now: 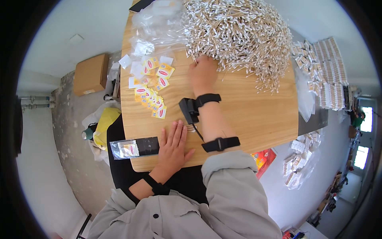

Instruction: The person sits on the floor and manually assembles cotton swabs into small plastic packets. They gather a handful of swabs from a large pile, align them, place them into a clear plastic wrapper, and seal the packet. The process is repeated continuously throughout the video.

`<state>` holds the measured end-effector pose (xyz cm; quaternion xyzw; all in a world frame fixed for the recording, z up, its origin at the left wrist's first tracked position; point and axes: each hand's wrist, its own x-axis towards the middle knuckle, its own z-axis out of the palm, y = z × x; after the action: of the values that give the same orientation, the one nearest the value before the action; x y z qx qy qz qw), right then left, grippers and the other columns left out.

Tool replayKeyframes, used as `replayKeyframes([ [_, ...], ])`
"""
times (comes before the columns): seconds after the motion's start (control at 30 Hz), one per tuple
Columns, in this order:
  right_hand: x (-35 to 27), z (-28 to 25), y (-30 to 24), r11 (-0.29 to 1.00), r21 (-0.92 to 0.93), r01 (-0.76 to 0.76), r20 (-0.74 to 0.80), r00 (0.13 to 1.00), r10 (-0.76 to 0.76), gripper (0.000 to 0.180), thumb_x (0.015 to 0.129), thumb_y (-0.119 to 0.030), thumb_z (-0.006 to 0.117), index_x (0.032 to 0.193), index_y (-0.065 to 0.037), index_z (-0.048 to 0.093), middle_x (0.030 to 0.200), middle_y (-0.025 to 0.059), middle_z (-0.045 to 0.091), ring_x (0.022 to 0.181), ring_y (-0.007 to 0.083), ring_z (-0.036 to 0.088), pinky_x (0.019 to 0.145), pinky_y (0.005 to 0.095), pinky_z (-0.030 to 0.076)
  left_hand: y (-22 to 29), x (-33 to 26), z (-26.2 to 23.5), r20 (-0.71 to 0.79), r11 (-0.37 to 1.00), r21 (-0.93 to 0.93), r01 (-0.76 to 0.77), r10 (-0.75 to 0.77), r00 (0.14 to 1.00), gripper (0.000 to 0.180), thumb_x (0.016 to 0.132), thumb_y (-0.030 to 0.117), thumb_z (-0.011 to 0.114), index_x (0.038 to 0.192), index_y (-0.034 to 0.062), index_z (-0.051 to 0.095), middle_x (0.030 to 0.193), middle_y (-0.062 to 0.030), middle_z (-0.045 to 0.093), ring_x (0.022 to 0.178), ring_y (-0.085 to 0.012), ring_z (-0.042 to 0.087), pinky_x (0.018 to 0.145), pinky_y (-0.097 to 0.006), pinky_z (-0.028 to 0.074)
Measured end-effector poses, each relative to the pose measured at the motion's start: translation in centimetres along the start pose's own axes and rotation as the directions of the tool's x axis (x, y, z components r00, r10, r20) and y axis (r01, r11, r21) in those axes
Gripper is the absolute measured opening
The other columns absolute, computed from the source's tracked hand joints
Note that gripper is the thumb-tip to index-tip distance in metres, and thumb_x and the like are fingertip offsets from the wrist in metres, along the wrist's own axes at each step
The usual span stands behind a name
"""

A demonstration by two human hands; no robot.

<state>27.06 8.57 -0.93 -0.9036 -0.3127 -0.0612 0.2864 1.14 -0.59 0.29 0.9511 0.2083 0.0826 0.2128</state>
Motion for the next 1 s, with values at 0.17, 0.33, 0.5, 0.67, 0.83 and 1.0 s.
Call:
replayKeyframes([
  [0.17, -5.0, -4.6, 4.2, 0.985, 0.167, -0.032, 0.222, 0.975, -0.006, 0.01, 0.083, -0.017, 0.07, 0.089, -0.011, 0.066, 0.087, 0.0075, 0.061, 0.076, 0.0246, 0.063, 0.068, 0.037, 0.051, 0.0, 0.1, -0.1, 0.019, 1.0, -0.009, 0.004, -0.004, 1.0, 0.084, 0.084, 0.045, 0.064, 0.146, -0.0028, 0.035, 0.157, -0.0183, 0.029, 0.148, -0.0316, 0.024, 0.118, -0.056, 0.017],
  [0.33, -11.0, -8.4, 3.8, 0.918, 0.389, -0.072, 0.396, 0.913, -0.096, 0.02, 0.079, -0.018, 0.077, 0.097, -0.011, 0.07, 0.084, 0.004, 0.059, 0.071, 0.0183, 0.06, 0.066, 0.0319, 0.051, -0.1, 0.1, -0.1, 0.004, 1.0, 0.006, -0.007, 0.007, 1.0, 0.084, 0.084, 0.044, 0.064, 0.147, -0.0023, 0.035, 0.157, -0.0184, 0.03, 0.148, -0.0318, 0.024, 0.118, -0.056, 0.017],
  [0.5, -8.5, -8.2, 1.9, 0.894, 0.444, 0.057, 0.381, 0.891, -0.246, 0.028, 0.073, -0.021, 0.082, 0.095, -0.01, 0.07, 0.091, 0.0061, 0.055, 0.087, 0.0225, 0.059, 0.075, 0.0345, 0.051, -0.1, 0.1, -0.3, 0.005, 1.0, 0.007, -0.006, 0.005, 1.0, 0.083, 0.084, 0.044, 0.065, 0.147, -0.0016, 0.035, 0.156, -0.0184, 0.031, 0.147, -0.0322, 0.025, 0.117, -0.056, 0.017],
  [0.67, -8.9, -6.0, 0.4, 0.84, 0.406, 0.36, 0.489, 0.691, -0.533, 0.022, 0.073, -0.018, 0.083, 0.09, -0.01, 0.072, 0.098, 0.0068, 0.054, 0.089, 0.0249, 0.057, 0.081, 0.0358, 0.049, 0.0, 0.0, -0.3, 0.015, 1.0, 0.007, -0.003, 0.003, 1.0, 0.083, 0.085, 0.045, 0.063, 0.147, -0.0022, 0.035, 0.156, -0.0182, 0.03, 0.147, -0.032, 0.024, 0.117, -0.056, 0.017],
  [0.83, -7.9, -5.3, 0.6, 0.86, 0.508, 0.055, 0.604, 0.689, -0.401, 0.015, 0.076, -0.016, 0.079, 0.086, -0.007, 0.071, 0.091, 0.0069, 0.059, 0.085, 0.0197, 0.06, 0.075, 0.0334, 0.051, -0.1, -0.2, -0.3, 0.001, 1.0, 0.027, 0.014, -0.014, 1.0, 0.083, 0.085, 0.045, 0.063, 0.148, -0.0009, 0.034, 0.158, -0.0164, 0.028, 0.148, -0.0297, 0.023, 0.118, -0.055, 0.017],
  [1.0, -5.2, -6.8, 4.7, 0.888, 0.457, -0.055, 0.5, 0.841, -0.206, 0.011, 0.079, -0.012, 0.075, 0.088, -0.006, 0.071, 0.083, 0.0072, 0.061, 0.077, 0.0173, 0.06, 0.069, 0.0306, 0.05, 0.3, 0.1, -0.3, 0.022, 1.0, 0.017, 0.002, -0.002, 1.0, 0.083, 0.086, 0.046, 0.062, 0.148, -0.0014, 0.033, 0.158, -0.0172, 0.027, 0.148, -0.0309, 0.022, 0.118, -0.055, 0.017],
])
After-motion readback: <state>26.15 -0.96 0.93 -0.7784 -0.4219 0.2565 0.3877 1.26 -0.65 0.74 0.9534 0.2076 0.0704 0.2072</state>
